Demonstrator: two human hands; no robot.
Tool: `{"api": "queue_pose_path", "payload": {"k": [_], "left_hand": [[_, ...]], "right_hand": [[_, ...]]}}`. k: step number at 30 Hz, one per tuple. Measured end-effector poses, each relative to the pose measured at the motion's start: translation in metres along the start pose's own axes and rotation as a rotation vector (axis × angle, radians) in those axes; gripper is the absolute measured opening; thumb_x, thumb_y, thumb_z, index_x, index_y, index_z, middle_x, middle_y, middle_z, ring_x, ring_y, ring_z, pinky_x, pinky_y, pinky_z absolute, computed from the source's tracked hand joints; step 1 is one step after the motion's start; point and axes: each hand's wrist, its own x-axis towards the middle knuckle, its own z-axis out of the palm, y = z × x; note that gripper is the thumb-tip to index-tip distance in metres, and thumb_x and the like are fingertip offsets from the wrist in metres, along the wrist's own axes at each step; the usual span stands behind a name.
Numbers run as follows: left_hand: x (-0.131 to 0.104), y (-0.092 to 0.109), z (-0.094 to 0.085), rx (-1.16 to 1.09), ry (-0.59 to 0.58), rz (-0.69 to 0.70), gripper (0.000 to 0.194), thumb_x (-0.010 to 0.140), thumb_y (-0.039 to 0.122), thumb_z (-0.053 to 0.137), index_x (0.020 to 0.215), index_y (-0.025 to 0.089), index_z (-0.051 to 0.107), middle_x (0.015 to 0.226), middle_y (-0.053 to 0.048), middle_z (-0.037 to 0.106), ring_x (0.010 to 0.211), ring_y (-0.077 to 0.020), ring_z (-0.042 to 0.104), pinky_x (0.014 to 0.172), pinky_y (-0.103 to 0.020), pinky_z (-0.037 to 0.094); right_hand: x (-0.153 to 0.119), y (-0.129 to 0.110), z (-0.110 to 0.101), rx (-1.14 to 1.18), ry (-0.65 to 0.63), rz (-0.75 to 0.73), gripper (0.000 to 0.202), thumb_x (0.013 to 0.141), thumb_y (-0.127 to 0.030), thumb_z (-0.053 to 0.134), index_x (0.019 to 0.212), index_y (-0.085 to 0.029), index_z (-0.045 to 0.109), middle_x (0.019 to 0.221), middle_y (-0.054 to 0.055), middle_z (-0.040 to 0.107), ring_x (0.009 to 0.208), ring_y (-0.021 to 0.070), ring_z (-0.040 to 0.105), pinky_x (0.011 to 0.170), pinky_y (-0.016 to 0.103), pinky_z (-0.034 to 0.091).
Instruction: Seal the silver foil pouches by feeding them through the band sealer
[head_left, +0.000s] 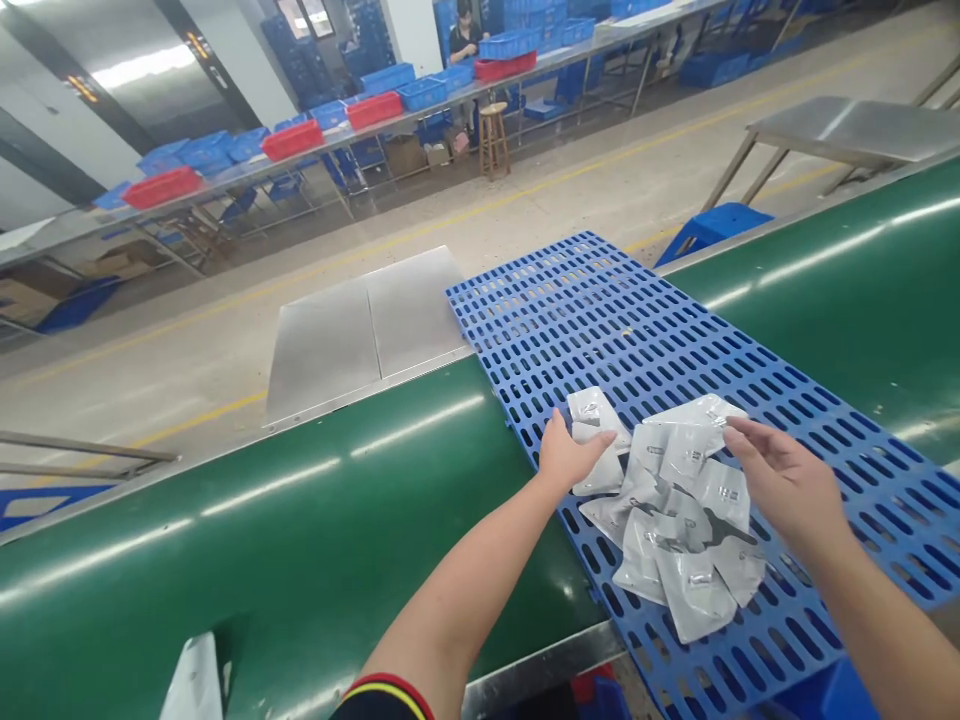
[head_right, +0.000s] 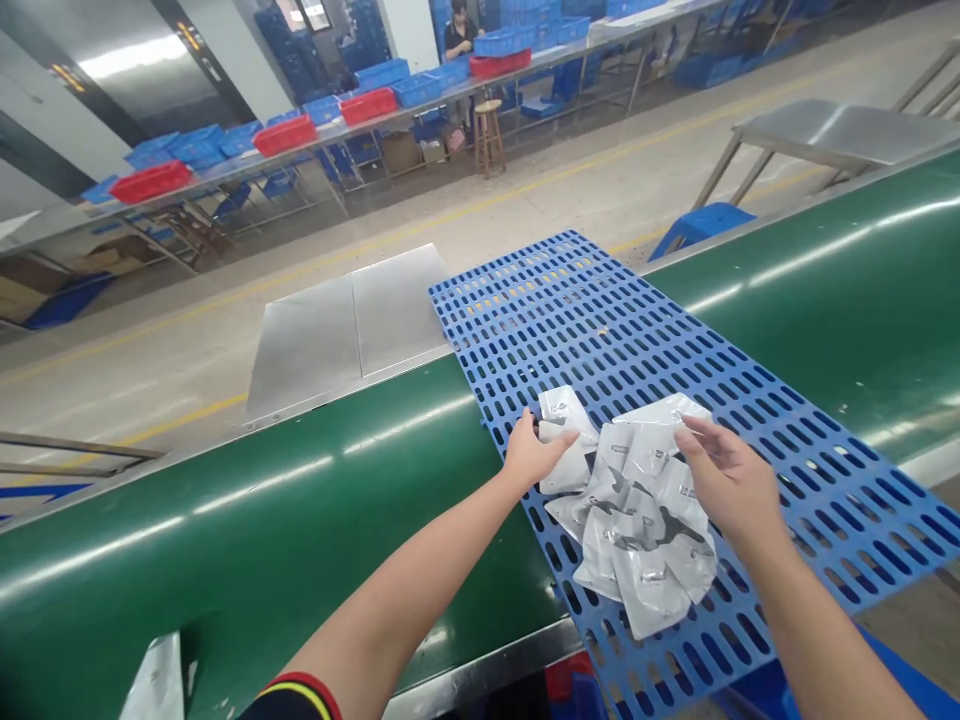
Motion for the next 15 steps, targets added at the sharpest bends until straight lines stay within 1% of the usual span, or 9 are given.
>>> {"api": "queue_pose_path", "payload": {"k": [1, 2, 4, 6, 7, 9, 11, 13, 15], "left_hand": [[-0.003, -0.003, -0.004, -0.016, 0.046, -0.002, 0.126, 0.074, 0.074, 0.086, 0.170, 0.011, 0.034, 0.176, -0.028, 0.035, 0.162, -0.0464, 0.035, 0.128, -0.058, 0.036], [-0.009, -0.009, -0.011, -0.046, 0.088, 0.006, 0.121, 0.078, 0.072, 0.085, 0.169, 0.011, 0.035, 0.175, -0.028, 0.037, 0.160, -0.0453, 0.039, 0.127, -0.058, 0.038], [-0.032, -0.028, -0.028, -0.148, 0.151, 0.025, 0.105, 0.085, 0.066, 0.080, 0.167, 0.014, 0.040, 0.168, -0.026, 0.048, 0.150, -0.0405, 0.054, 0.120, -0.055, 0.047], [-0.072, -0.058, -0.052, -0.268, 0.176, 0.005, 0.091, 0.089, 0.060, 0.078, 0.163, 0.017, 0.047, 0.157, -0.022, 0.062, 0.133, -0.0350, 0.068, 0.108, -0.050, 0.057], [-0.099, -0.076, -0.066, -0.312, 0.184, -0.022, 0.087, 0.089, 0.059, 0.077, 0.160, 0.016, 0.052, 0.149, -0.022, 0.068, 0.125, -0.0335, 0.072, 0.103, -0.049, 0.060], [-0.162, -0.114, -0.095, -0.329, 0.195, -0.087, 0.076, 0.088, 0.056, 0.078, 0.150, 0.013, 0.063, 0.133, -0.020, 0.078, 0.115, -0.0329, 0.076, 0.098, -0.048, 0.062], [-0.235, -0.150, -0.121, -0.307, 0.249, -0.161, 0.063, 0.089, 0.055, 0.077, 0.137, 0.014, 0.073, 0.124, -0.018, 0.082, 0.111, -0.0331, 0.078, 0.095, -0.048, 0.063], [-0.311, -0.180, -0.143, -0.273, 0.348, -0.270, 0.053, 0.089, 0.054, 0.076, 0.128, 0.018, 0.079, 0.119, -0.015, 0.084, 0.109, -0.0334, 0.078, 0.094, -0.047, 0.063], [-0.384, -0.200, -0.159, -0.265, 0.504, -0.367, 0.046, 0.090, 0.054, 0.075, 0.120, 0.020, 0.083, 0.114, -0.013, 0.085, 0.106, -0.0336, 0.079, 0.094, -0.047, 0.063]], "right_hand": [[-0.005, -0.008, -0.002, -0.017, -0.002, -0.007, 0.056, 0.086, -0.057, 0.072, 0.126, -0.018, 0.078, 0.121, 0.018, 0.079, 0.118, 0.0385, 0.074, 0.110, 0.056, 0.055], [-0.010, -0.015, -0.002, -0.023, 0.001, -0.015, 0.056, 0.085, -0.057, 0.072, 0.125, -0.018, 0.079, 0.120, 0.018, 0.079, 0.117, 0.0391, 0.074, 0.109, 0.056, 0.055], [-0.019, -0.027, 0.006, 0.000, 0.027, -0.042, 0.057, 0.083, -0.059, 0.073, 0.120, -0.017, 0.079, 0.120, 0.019, 0.080, 0.116, 0.0399, 0.074, 0.108, 0.057, 0.056], [-0.032, -0.032, 0.030, 0.040, 0.026, -0.067, 0.058, 0.081, -0.062, 0.073, 0.117, -0.017, 0.079, 0.115, 0.019, 0.080, 0.111, 0.0392, 0.075, 0.108, 0.058, 0.056], [-0.040, -0.033, 0.050, 0.057, -0.008, -0.073, 0.059, 0.079, -0.064, 0.073, 0.115, -0.017, 0.079, 0.110, 0.018, 0.080, 0.105, 0.0382, 0.076, 0.106, 0.058, 0.056], [-0.068, -0.033, 0.105, 0.074, -0.193, -0.090, 0.063, 0.077, -0.068, 0.072, 0.113, -0.017, 0.078, 0.099, 0.016, 0.080, 0.094, 0.0353, 0.077, 0.099, 0.056, 0.059], [-0.114, -0.032, 0.175, 0.052, -0.492, -0.128, 0.063, 0.075, -0.069, 0.071, 0.111, -0.017, 0.077, 0.095, 0.014, 0.081, 0.088, 0.0334, 0.076, 0.092, 0.052, 0.061], [-0.180, -0.033, 0.245, -0.034, -0.831, -0.199, 0.056, 0.074, -0.065, 0.072, 0.105, -0.019, 0.079, 0.095, 0.013, 0.082, 0.088, 0.0326, 0.076, 0.091, 0.050, 0.060], [-0.259, -0.036, 0.306, -0.142, -1.141, -0.274, 0.044, 0.072, -0.057, 0.077, 0.096, -0.021, 0.080, 0.092, 0.011, 0.082, 0.090, 0.0316, 0.077, 0.093, 0.047, 0.060]]}}
